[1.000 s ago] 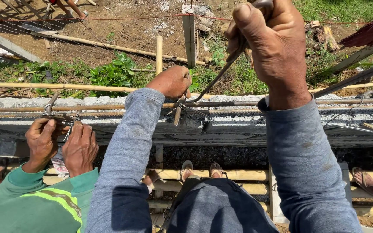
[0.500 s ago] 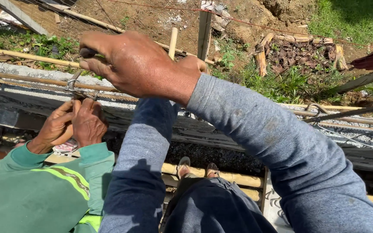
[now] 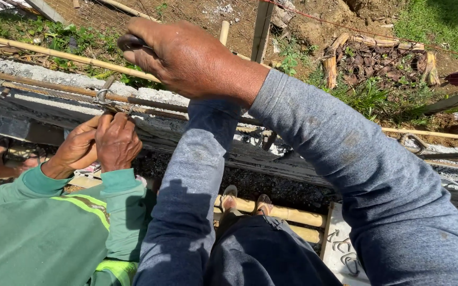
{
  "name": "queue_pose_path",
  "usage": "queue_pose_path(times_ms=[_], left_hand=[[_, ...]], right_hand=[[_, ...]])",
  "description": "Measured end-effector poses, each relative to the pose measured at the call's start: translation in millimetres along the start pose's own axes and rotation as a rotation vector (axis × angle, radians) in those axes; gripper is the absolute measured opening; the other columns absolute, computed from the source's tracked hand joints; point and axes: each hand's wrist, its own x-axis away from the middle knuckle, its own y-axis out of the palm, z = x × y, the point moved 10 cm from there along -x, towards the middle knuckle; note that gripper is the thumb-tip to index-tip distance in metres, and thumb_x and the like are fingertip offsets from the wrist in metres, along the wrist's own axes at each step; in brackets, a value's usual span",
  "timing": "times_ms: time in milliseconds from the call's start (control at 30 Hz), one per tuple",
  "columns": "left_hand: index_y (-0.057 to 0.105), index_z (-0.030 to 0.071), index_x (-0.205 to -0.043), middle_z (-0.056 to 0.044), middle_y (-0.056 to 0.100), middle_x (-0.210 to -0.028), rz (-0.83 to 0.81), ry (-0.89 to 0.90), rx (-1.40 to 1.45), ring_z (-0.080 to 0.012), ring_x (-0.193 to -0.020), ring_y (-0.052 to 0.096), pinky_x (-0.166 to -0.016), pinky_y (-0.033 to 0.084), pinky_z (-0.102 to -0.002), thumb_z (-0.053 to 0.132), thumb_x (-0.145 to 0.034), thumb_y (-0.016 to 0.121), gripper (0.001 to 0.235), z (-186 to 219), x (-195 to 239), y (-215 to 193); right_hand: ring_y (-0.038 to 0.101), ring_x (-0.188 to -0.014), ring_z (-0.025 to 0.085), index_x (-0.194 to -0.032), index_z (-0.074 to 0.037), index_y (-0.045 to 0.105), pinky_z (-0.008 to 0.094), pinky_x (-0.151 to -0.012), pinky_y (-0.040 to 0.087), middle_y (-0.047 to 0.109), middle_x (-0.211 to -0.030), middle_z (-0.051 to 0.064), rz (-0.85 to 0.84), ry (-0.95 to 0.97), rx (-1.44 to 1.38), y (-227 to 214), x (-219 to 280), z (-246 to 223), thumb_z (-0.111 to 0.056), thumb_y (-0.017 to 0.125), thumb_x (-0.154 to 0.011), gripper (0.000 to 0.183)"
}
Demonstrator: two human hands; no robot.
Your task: Tie rebar together using wire and a hook tool at a construction site.
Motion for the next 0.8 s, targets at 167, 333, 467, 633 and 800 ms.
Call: queue_pose_path(times_ms=[167,333,467,633,800], left_hand=[[0.076,0.007,-0.090,-0.015,0.075,-0.084,-0.071,0.050,-0.242,-0.0322,-0.071,0.072,-0.076,0.056,-0.044,0.042,-0.101,0.064,0.038,60,24,-4],[0.074,0.009,-0.089,-0.015,0.072,-0.073,0.275,-0.029,-0.150,-0.0332,-0.069,0.070,-0.069,0.052,-0.049,0.032,-0.103,0.060,0.030,57,69,-30],[0.071,0.009,-0.083,-0.011,0.071,-0.075,0.584,0.275,-0.034,-0.0297,-0.070,0.068,-0.077,0.051,-0.048,0.033,-0.093,0.071,0.026,74,83,-47],[0.069,0.003,-0.090,-0.013,0.069,-0.084,0.738,0.388,0.038,-0.0297,-0.077,0.068,-0.080,0.052,-0.044,0.035,-0.089,0.072,0.033,72,100,-57],[0.069,0.010,-0.079,-0.007,0.067,-0.071,0.573,0.342,-0.001,-0.0258,-0.066,0.064,-0.071,0.050,-0.042,0.023,-0.092,0.076,0.020,84,88,-56]], right_hand=[[0.071,-0.090,0.030,-0.133,-0.009,0.056,0.045,-0.074,0.057,0.071,-0.107,0.016,0.047,-0.088,0.136,-1,-9,31,-0.032,0.060,-0.116,0.029],[0.073,-0.092,0.029,-0.130,-0.009,0.059,0.044,-0.077,0.058,0.073,-0.107,0.015,0.018,0.071,0.065,34,-23,65,-0.030,0.062,-0.111,0.029],[0.073,-0.089,0.027,-0.125,-0.007,0.058,0.045,-0.076,0.057,0.072,-0.100,0.014,-0.118,0.414,0.058,86,-24,80,-0.033,0.066,-0.101,0.036],[0.072,-0.090,0.026,-0.124,-0.008,0.058,0.045,-0.078,0.057,0.072,-0.100,0.013,-0.248,0.419,0.023,104,-24,82,-0.029,0.064,-0.100,0.033],[0.072,-0.089,0.024,-0.123,-0.006,0.064,0.044,-0.079,0.059,0.072,-0.102,0.013,-0.125,0.169,0.024,55,-31,104,-0.025,0.060,-0.107,0.025]])
